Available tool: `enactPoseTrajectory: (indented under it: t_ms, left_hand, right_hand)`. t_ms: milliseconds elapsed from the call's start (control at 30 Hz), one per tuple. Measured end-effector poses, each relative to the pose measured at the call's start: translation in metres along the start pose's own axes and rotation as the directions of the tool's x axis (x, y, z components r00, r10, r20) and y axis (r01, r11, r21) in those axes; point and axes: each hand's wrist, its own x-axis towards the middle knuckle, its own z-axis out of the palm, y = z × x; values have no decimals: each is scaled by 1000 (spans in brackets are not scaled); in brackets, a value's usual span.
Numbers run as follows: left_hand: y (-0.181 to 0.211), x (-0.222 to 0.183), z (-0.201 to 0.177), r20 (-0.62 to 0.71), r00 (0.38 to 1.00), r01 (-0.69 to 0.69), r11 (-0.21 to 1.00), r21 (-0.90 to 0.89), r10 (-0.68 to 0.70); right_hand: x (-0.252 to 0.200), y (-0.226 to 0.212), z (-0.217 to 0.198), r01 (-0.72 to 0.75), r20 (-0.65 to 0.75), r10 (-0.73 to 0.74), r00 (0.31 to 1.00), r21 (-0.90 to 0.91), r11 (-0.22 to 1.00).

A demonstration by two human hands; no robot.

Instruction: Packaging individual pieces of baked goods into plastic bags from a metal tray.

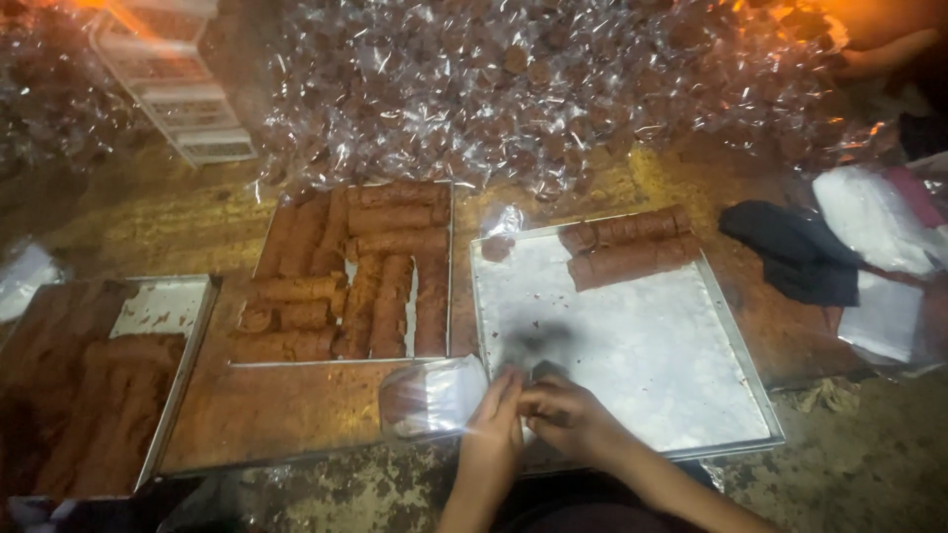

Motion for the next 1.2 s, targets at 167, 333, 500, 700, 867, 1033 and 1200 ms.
enactPoseTrajectory:
  t_ms: [167, 333, 500, 700, 867, 1033, 1200]
  left_hand:
    - [7, -43, 51, 114, 993, 13, 976, -218, 12]
    - [14, -27, 25, 103, 930, 351, 766, -538, -354]
    - [21, 3, -10, -206, 976, -12, 929, -370, -69]
    - [26, 20, -33, -304, 937, 53, 931, -360, -171]
    - [48, 12, -1, 369, 593, 782, 403, -475, -716]
    - [-16, -36, 58, 110, 983, 173, 951, -255, -150]
    - [-61, -69, 100, 69, 983, -168, 985, -34, 170]
  right_hand:
    - [-33, 52, -5, -514, -11, 517, 856, -114, 850]
    - [27, 2, -79, -646, -28, 646, 762, 19, 763]
    - [51, -12, -102, -385, -318, 370, 873, 15, 923]
    - [40, 32, -95, -780, -317, 767, 558, 114, 615]
    - [87, 56, -174, -798, -487, 639, 596, -446, 405]
    - [98, 120, -179, -773, -459, 698, 550, -597, 216]
    - [99, 106, -151, -676, -334, 752, 568, -711, 195]
